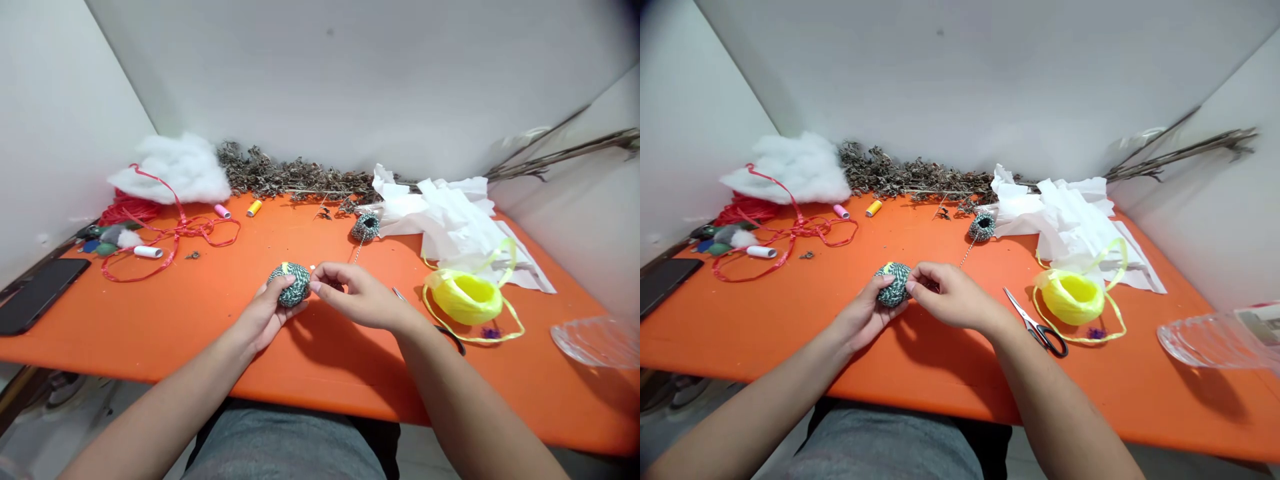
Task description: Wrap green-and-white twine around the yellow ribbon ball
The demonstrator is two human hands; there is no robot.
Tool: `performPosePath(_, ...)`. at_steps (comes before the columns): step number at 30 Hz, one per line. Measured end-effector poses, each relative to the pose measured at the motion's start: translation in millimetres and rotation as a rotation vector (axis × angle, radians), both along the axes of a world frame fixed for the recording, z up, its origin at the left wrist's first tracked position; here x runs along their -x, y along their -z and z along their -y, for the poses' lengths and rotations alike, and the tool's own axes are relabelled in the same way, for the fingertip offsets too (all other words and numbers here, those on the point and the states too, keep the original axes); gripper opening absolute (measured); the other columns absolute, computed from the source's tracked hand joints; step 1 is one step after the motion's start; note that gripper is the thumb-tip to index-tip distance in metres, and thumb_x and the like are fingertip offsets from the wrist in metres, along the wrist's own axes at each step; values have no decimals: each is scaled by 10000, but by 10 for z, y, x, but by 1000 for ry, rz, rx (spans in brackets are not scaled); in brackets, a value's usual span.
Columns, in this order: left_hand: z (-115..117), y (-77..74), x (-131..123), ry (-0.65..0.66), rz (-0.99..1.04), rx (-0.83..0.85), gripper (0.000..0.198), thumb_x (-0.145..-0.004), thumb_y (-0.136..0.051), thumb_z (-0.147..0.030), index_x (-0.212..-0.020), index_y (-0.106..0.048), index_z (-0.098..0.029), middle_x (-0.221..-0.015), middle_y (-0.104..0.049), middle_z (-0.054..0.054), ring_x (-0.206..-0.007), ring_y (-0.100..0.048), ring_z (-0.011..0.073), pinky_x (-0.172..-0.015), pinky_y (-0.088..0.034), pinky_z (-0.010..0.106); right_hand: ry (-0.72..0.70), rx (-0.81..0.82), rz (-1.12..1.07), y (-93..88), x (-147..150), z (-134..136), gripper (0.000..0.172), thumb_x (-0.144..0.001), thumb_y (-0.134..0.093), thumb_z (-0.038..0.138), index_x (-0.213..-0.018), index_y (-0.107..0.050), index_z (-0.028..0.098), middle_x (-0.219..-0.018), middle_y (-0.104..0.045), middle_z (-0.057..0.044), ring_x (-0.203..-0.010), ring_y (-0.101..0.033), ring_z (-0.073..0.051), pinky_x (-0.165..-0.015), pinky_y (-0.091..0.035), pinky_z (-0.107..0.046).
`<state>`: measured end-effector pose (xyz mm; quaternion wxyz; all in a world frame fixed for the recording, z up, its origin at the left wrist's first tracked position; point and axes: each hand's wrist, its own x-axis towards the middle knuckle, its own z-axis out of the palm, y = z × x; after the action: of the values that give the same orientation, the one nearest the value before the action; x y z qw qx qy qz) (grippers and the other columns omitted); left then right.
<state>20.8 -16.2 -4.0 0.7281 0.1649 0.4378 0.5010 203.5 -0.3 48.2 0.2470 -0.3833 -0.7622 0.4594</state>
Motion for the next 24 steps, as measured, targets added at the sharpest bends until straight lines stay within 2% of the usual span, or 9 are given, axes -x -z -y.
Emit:
performPosePath(4,-18,25,-15,75,9,29,142,-863,-684,-203,-989,-700,-139,-925,-729,68,-765,-682,130,-653,-631,224,-218,-119,315,-348,27,-117,158,-966,-525,257,-907,-630,155,-800,-634,-19,-679,-515,-129,-612,-373,-251)
performPosePath(7,-17,21,-6,110,17,38,95,-883,-668,-208,-953,-695,-149,-891,-715,59,-746,-677,128,-633,-625,220,-296,-212,557,-611,152,-228,126,-927,-546,195,-899,-664,161,-858,-689,-40,-694,-535,-136,-594,-344,-256)
performPosePath(10,0,12,19,143,27,42,93,-900,-656,-226,-932,-689,-146,-862,-707,67,-728,-681,136,-613,-618,220,-365,-235,682,-758,305,-317,125,-916,-555,196,-908,-677,171,-869,-706,-39,-685,-535,-135,-582,-332,-257)
performPosePath(13,19,7,41,170,41,33,122,-893,-672,-251,-935,-690,-138,-879,-708,85,-745,-687,152,-616,-615,231,-400,-234,721,-802,394,-368,125,-919,-555,215,-923,-674,179,-868,-704,-37,-680,-531,-132,-580,-329,-255)
performPosePath(17,43,0,53,161,51,-1,158,-844,-726,-244,-968,-686,-155,-909,-704,72,-786,-676,154,-654,-617,246,-359,-220,696,-784,395,-392,110,-910,-560,208,-878,-662,181,-824,-690,-24,-656,-526,-124,-568,-326,-252)
performPosePath(20,59,-4,47,124,41,-41,233,-805,-770,-248,-1004,-669,-179,-931,-690,47,-822,-663,146,-700,-616,254,-261,-208,654,-736,386,-380,135,-926,-569,240,-858,-671,183,-773,-680,-19,-618,-516,-119,-551,-314,-257)
performPosePath(24,65,-12,23,76,-4,-85,360,-756,-818,-249,-1055,-628,-186,-959,-676,41,-840,-654,158,-731,-616,292,-99,-199,662,-676,429,-325,117,-897,-602,200,-821,-689,182,-741,-686,-28,-606,-524,-127,-557,-312,-272)
